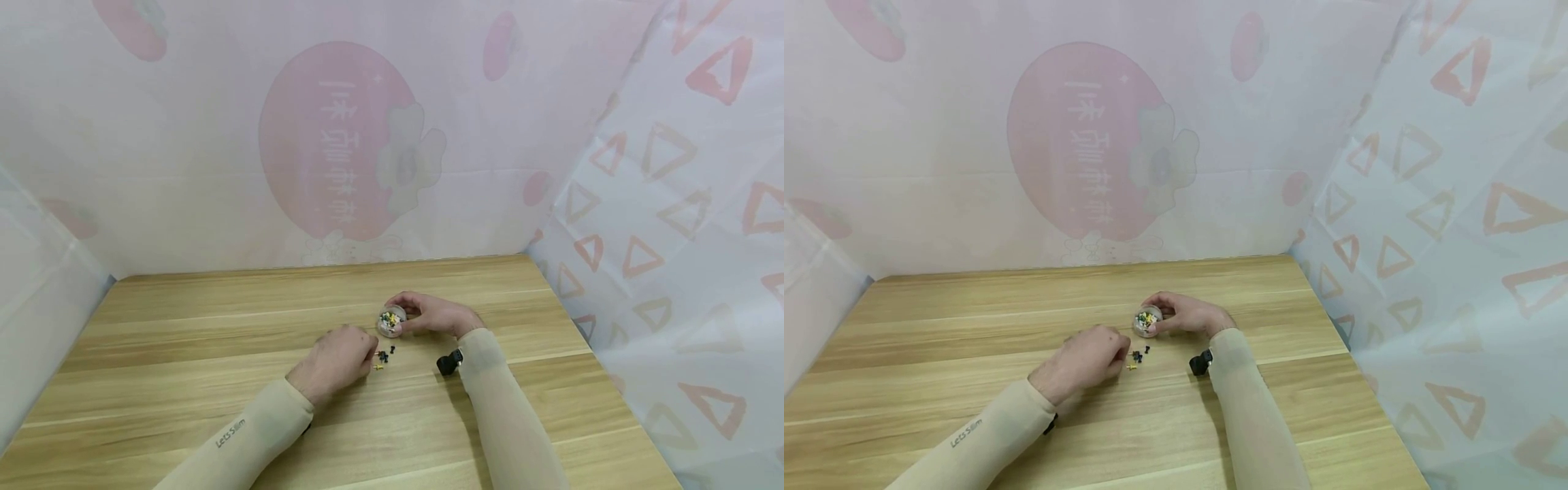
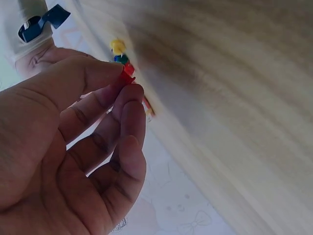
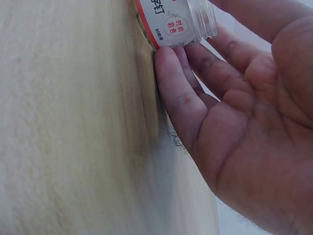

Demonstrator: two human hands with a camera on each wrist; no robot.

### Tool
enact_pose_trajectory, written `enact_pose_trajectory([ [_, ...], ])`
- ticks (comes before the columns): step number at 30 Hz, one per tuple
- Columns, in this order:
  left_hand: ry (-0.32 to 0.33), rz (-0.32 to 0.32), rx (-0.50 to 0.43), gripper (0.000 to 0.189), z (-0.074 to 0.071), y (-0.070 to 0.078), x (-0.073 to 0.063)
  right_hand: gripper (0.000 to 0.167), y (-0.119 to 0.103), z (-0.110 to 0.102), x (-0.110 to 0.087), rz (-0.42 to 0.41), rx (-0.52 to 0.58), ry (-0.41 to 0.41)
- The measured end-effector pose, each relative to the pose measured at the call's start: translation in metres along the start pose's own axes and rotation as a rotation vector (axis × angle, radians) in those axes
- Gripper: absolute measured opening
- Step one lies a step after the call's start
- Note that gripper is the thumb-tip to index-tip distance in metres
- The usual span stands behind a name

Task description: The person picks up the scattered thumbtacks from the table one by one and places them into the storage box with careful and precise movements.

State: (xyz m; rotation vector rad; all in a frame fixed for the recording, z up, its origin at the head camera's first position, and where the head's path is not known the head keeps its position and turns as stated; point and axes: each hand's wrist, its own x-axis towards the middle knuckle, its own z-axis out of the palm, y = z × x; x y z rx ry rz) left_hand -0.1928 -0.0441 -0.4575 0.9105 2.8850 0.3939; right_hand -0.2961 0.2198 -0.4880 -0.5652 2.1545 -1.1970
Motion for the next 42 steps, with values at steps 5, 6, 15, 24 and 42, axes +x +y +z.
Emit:
enact_pose_trajectory([
  [5,0.005,-0.011,-0.023,0.026,-0.004,-0.003,0.005,0.060,0.000,0.000,-0.001,0.001,0.002,-0.001],
  [6,0.008,-0.011,-0.031,0.025,-0.004,-0.004,0.006,0.061,0.000,-0.001,-0.001,0.000,0.001,-0.002],
  [15,0.006,-0.033,-0.081,0.024,-0.008,-0.012,0.016,0.062,0.001,-0.001,0.000,-0.003,-0.002,-0.012],
  [24,0.014,-0.076,-0.112,0.014,-0.019,-0.013,0.032,0.061,0.002,-0.002,0.000,-0.019,0.009,-0.017],
  [42,0.042,-0.079,-0.174,0.011,-0.021,-0.012,0.061,0.061,0.001,-0.001,-0.002,-0.004,0.025,-0.029],
])
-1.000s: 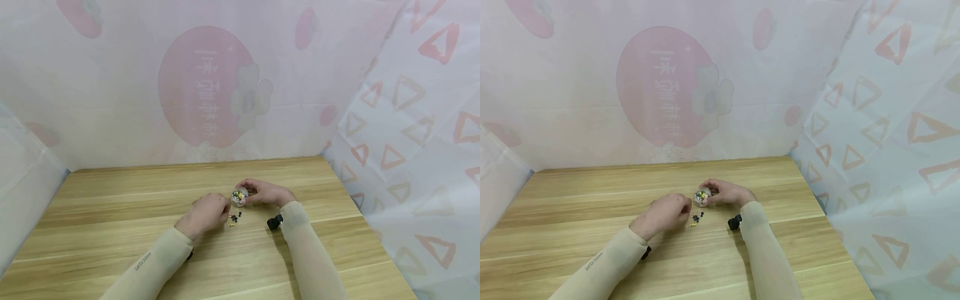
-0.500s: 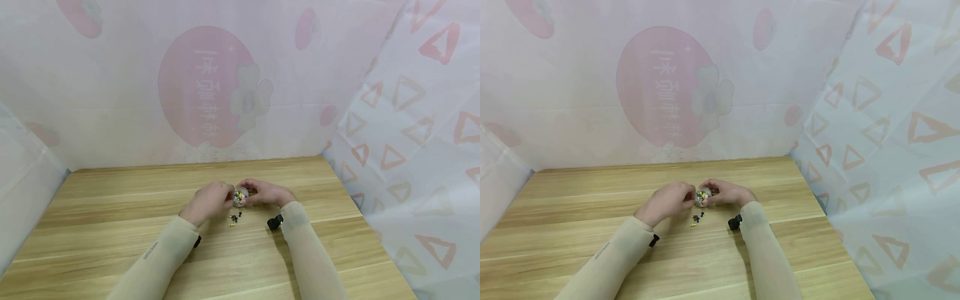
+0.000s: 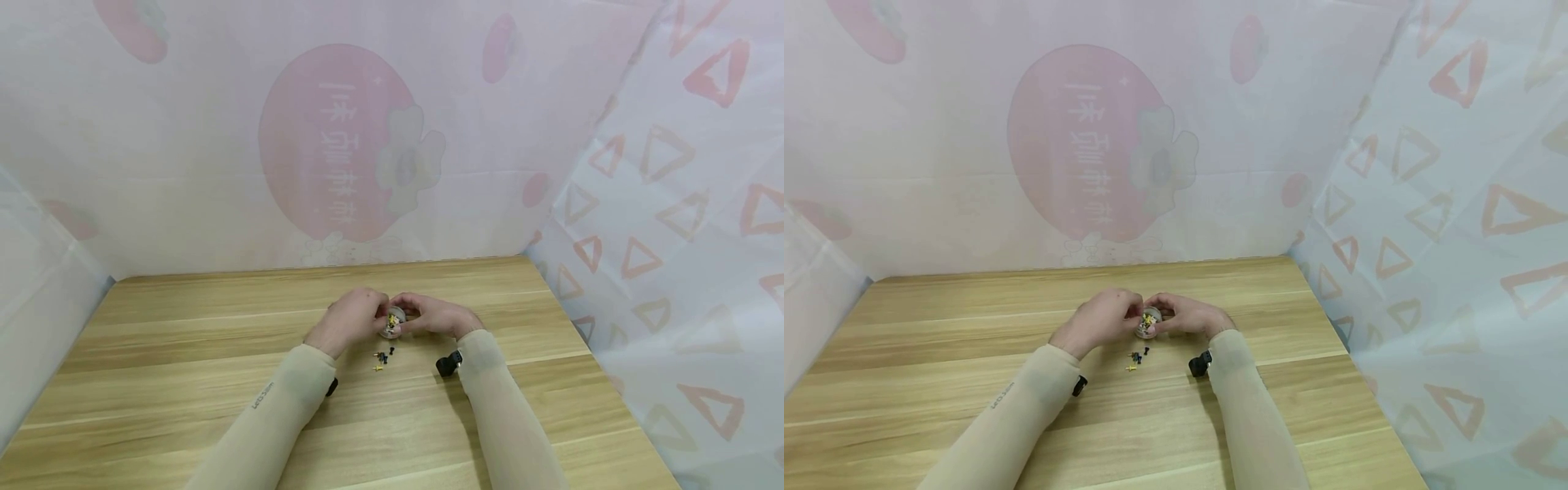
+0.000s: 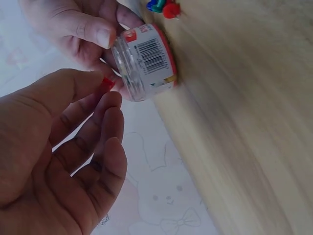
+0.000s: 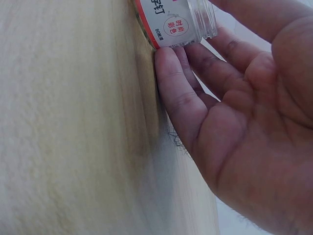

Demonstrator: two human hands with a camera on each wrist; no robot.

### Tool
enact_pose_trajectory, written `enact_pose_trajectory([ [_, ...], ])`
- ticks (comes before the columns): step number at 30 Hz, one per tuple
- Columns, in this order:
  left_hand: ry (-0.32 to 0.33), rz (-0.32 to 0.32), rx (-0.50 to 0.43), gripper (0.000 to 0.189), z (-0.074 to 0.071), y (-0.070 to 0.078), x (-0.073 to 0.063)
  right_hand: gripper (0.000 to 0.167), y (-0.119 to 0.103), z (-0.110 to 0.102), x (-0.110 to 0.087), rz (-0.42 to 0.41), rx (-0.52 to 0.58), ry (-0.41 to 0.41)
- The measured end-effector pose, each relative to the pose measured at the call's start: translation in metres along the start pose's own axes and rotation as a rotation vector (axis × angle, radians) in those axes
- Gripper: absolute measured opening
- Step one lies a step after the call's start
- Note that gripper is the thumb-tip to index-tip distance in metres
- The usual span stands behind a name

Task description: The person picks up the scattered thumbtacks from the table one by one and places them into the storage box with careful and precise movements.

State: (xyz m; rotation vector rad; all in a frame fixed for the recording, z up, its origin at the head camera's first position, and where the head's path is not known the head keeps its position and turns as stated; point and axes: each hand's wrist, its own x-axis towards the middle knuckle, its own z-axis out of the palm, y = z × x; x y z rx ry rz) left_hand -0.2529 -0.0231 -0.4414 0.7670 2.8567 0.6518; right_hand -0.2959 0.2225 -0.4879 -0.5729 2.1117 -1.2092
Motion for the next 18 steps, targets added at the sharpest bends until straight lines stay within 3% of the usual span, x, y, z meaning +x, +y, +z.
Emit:
enact_pose_trajectory([
  [5,0.012,0.011,0.022,0.011,0.001,-0.003,-0.004,0.061,0.001,0.000,0.001,-0.010,0.002,-0.002],
  [13,-0.040,0.066,0.076,0.007,0.002,0.000,-0.024,0.061,0.002,-0.001,0.001,-0.016,-0.010,0.010],
  [18,-0.094,0.166,0.107,0.008,0.004,0.000,-0.036,0.061,0.002,0.000,0.000,-0.015,-0.014,0.011],
])
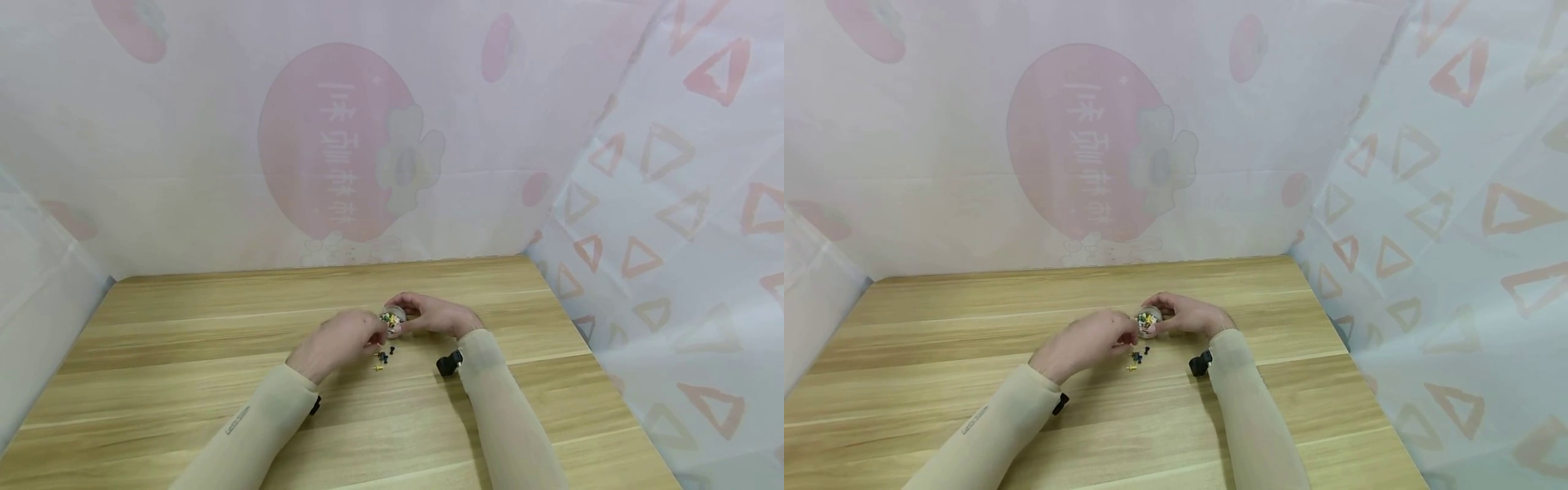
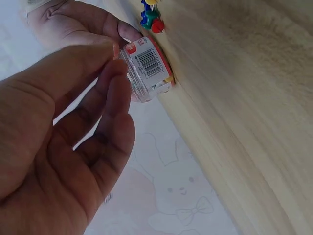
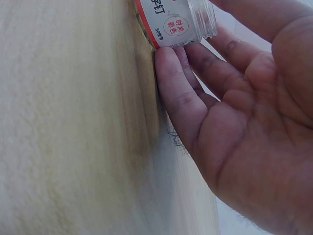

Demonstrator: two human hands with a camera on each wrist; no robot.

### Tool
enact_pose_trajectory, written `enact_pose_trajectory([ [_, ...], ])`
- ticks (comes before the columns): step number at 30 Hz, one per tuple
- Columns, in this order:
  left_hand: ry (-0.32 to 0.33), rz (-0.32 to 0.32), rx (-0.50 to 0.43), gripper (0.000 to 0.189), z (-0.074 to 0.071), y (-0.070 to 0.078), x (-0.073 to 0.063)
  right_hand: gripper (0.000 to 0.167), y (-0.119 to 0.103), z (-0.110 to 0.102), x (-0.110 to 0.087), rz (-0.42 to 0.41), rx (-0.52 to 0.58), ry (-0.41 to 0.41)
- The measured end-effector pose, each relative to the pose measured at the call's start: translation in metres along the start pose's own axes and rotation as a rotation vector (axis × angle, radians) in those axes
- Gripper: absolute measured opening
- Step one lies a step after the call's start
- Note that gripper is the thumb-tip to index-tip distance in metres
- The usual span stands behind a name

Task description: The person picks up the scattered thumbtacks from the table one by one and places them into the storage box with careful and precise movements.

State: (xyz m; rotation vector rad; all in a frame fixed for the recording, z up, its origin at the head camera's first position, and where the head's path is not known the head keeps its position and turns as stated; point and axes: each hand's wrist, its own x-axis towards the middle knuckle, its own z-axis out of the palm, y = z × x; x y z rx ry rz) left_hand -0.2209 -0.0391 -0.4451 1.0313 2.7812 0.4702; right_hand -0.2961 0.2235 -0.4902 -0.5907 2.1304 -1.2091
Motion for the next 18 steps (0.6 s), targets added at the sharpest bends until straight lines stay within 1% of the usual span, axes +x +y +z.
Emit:
enact_pose_trajectory([
  [3,-0.021,0.050,0.014,0.012,0.003,0.000,-0.004,0.061,-0.001,0.000,0.000,0.000,-0.011,0.001],
  [8,-0.023,0.103,0.000,0.016,0.008,0.004,-0.008,0.061,-0.003,0.000,-0.001,0.002,-0.022,0.003],
  [14,-0.057,0.102,0.033,0.017,0.017,0.012,-0.010,0.060,-0.004,0.001,-0.002,0.005,-0.010,0.004],
  [18,-0.043,0.106,0.064,0.021,0.022,0.013,-0.011,0.060,-0.003,0.000,-0.001,-0.001,-0.004,0.003],
])
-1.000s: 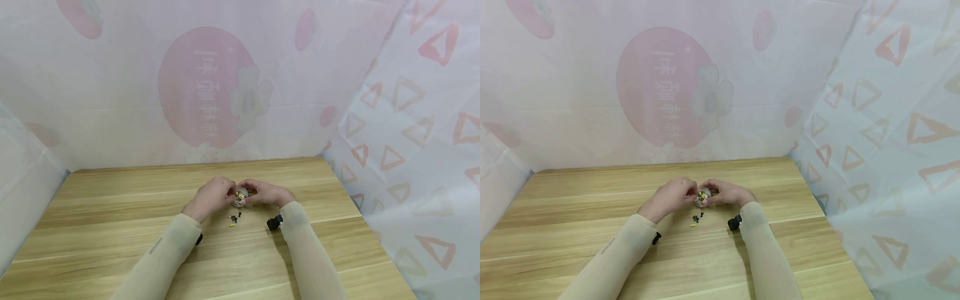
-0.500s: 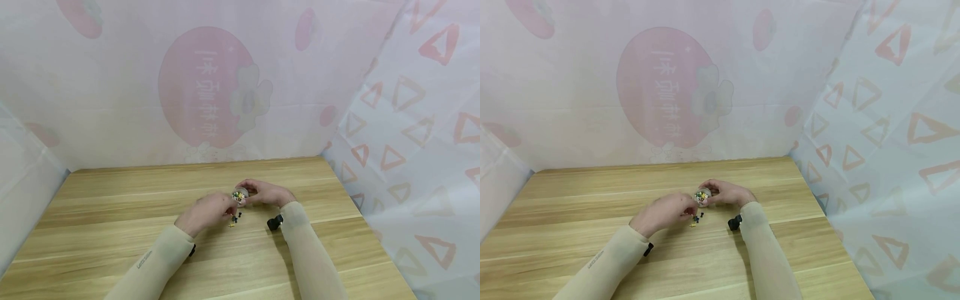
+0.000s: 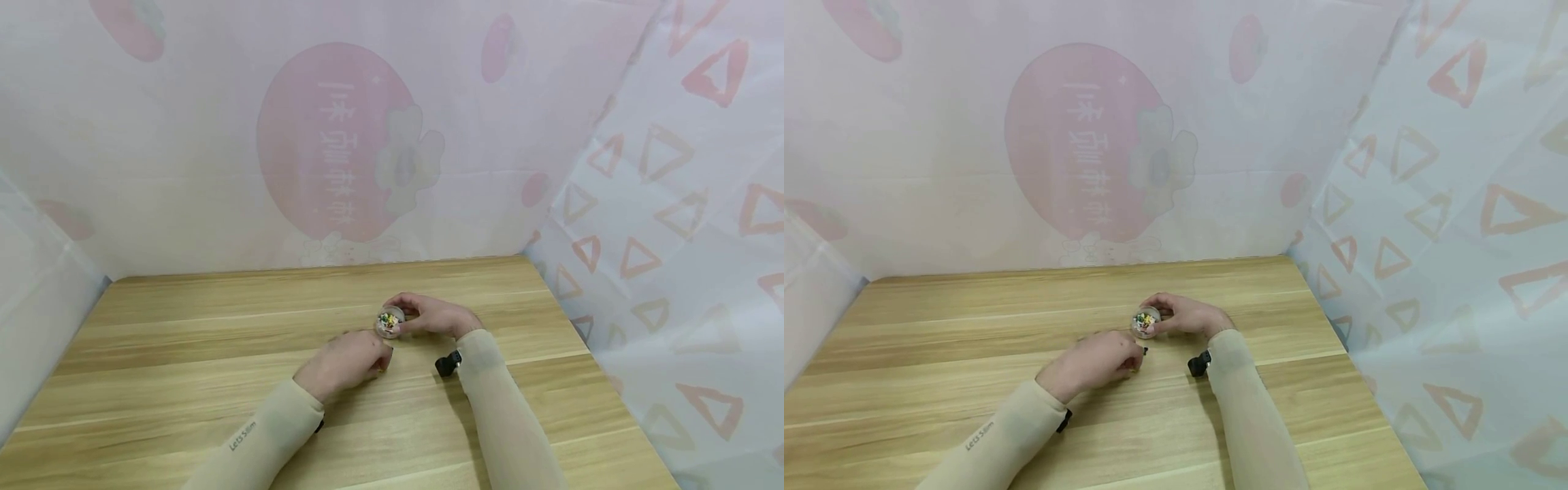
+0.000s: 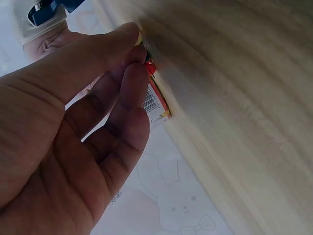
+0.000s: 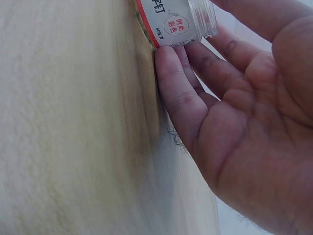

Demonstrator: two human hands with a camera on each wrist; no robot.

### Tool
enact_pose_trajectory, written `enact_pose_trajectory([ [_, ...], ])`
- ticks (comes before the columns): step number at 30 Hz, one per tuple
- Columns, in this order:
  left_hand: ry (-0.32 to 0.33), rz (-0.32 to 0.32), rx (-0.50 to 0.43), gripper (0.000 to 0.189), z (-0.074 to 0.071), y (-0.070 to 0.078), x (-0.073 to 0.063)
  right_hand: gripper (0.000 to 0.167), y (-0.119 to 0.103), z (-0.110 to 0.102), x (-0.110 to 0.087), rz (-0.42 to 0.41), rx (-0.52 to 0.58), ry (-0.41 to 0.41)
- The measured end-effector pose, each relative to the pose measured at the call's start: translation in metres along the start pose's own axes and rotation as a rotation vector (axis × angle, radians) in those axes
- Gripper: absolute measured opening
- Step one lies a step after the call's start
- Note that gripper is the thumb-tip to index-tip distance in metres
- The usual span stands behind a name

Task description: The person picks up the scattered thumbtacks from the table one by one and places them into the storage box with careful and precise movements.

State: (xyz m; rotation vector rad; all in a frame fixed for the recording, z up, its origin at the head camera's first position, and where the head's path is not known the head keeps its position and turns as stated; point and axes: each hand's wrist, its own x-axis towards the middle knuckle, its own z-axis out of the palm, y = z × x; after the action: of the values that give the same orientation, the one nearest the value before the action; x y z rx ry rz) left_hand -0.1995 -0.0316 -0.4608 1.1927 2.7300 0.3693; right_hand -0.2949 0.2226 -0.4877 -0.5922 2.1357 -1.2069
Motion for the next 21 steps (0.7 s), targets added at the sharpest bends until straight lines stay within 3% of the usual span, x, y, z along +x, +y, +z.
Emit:
enact_pose_trajectory([
  [14,0.029,-0.015,-0.048,0.014,-0.006,-0.004,0.001,0.060,0.005,-0.001,0.001,0.004,0.007,-0.003],
  [21,0.090,-0.092,-0.090,0.009,-0.017,-0.015,0.006,0.060,0.003,-0.001,0.000,0.022,0.009,-0.002],
])
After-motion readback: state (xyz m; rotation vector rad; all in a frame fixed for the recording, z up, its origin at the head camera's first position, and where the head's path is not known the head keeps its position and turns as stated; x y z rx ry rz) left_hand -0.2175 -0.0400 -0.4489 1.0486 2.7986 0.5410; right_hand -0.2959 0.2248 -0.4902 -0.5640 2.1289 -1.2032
